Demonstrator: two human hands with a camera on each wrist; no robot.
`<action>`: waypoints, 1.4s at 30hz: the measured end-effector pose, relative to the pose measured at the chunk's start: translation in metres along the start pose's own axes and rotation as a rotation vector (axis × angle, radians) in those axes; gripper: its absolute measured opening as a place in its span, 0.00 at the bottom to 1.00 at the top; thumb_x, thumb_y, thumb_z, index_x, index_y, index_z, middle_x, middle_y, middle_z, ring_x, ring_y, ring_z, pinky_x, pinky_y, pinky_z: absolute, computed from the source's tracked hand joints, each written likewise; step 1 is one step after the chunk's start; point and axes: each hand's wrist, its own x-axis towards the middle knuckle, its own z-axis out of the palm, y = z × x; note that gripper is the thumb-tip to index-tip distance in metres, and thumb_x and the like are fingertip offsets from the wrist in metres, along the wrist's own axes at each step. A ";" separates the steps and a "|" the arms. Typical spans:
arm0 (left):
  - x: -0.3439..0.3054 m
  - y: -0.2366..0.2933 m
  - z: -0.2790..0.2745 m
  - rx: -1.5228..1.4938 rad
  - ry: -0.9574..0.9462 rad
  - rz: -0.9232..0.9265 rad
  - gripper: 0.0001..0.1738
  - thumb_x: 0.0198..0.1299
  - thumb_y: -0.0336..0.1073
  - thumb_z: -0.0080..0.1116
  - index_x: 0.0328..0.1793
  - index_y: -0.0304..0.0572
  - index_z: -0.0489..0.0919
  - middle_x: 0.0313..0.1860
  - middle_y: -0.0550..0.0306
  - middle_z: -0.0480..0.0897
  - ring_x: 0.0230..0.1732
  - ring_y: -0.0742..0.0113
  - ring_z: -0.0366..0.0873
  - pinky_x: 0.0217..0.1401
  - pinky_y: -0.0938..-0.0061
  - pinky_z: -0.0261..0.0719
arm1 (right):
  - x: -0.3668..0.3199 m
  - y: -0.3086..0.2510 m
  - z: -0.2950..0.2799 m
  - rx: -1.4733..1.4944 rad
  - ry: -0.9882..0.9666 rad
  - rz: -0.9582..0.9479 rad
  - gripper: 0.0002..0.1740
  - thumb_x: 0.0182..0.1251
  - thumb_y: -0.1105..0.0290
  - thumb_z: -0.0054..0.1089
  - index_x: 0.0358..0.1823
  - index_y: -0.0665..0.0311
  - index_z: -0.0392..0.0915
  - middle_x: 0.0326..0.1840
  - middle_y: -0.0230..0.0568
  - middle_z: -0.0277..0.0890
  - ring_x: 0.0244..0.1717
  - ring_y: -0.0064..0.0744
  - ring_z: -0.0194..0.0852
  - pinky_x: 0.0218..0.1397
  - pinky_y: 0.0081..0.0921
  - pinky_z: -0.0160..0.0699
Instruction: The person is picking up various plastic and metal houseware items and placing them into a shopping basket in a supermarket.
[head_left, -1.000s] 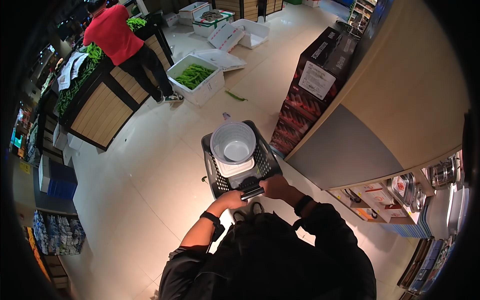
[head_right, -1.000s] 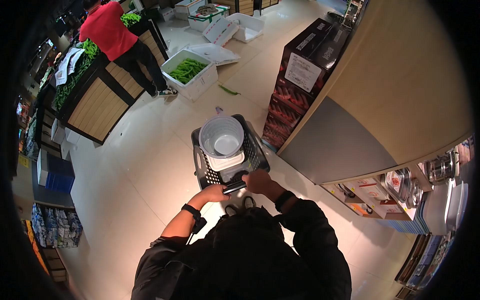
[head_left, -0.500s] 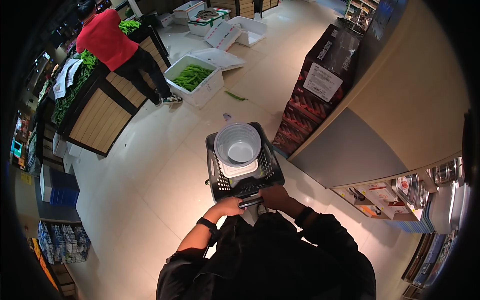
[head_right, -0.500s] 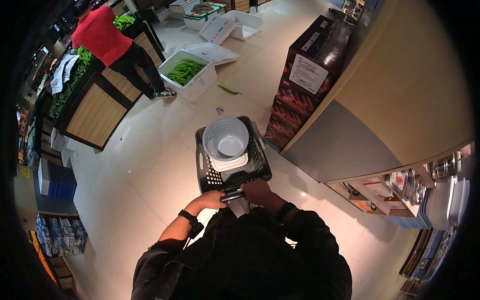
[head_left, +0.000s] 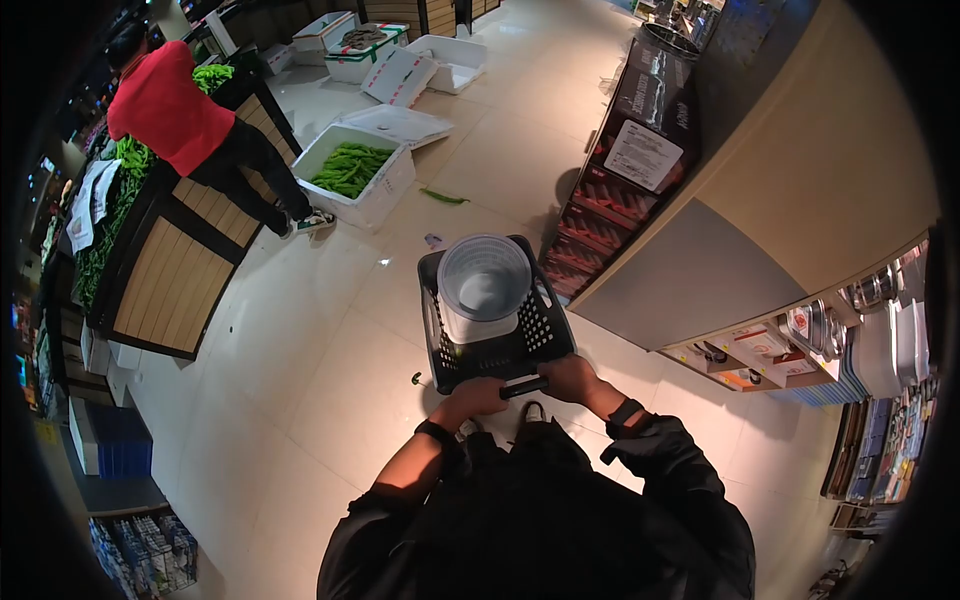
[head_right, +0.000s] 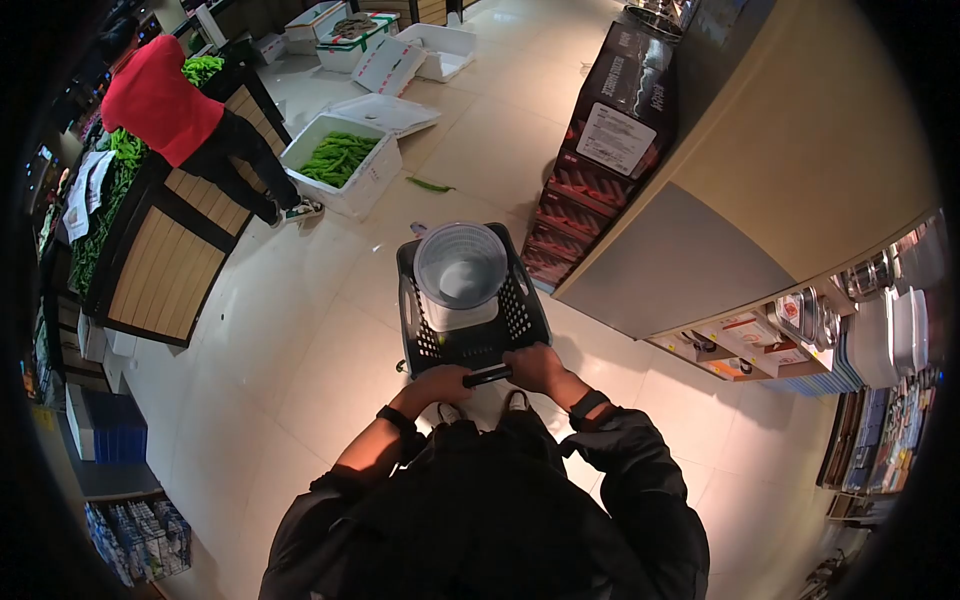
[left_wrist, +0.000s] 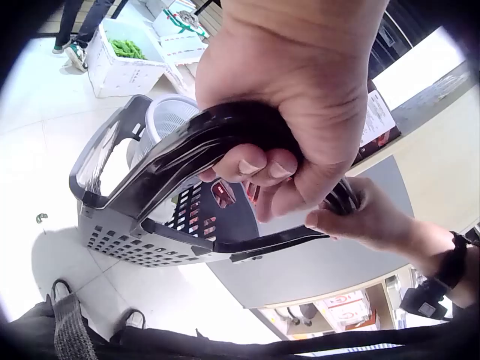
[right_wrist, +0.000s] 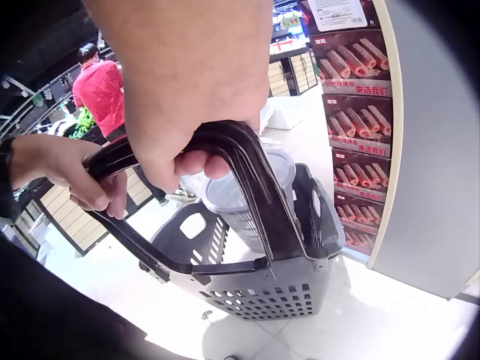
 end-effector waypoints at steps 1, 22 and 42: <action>0.000 0.002 -0.004 0.019 -0.009 -0.017 0.20 0.51 0.49 0.57 0.46 0.49 0.84 0.42 0.47 0.85 0.48 0.46 0.82 0.52 0.55 0.79 | 0.002 0.001 0.001 -0.009 -0.001 0.000 0.09 0.52 0.62 0.62 0.34 0.56 0.80 0.30 0.42 0.83 0.35 0.47 0.84 0.42 0.42 0.79; -0.019 -0.023 0.011 -0.169 0.471 -0.072 0.36 0.47 0.55 0.72 0.59 0.41 0.79 0.54 0.43 0.82 0.60 0.46 0.76 0.63 0.61 0.74 | 0.014 0.002 0.009 0.102 0.227 -0.023 0.04 0.51 0.68 0.59 0.28 0.58 0.76 0.27 0.41 0.79 0.34 0.45 0.82 0.38 0.44 0.77; 0.010 -0.040 -0.071 -0.171 0.267 0.001 0.28 0.49 0.57 0.68 0.39 0.34 0.83 0.27 0.42 0.83 0.35 0.46 0.84 0.40 0.58 0.78 | 0.064 0.003 -0.016 0.083 0.162 0.088 0.09 0.49 0.66 0.62 0.32 0.60 0.78 0.31 0.43 0.81 0.37 0.46 0.83 0.41 0.43 0.81</action>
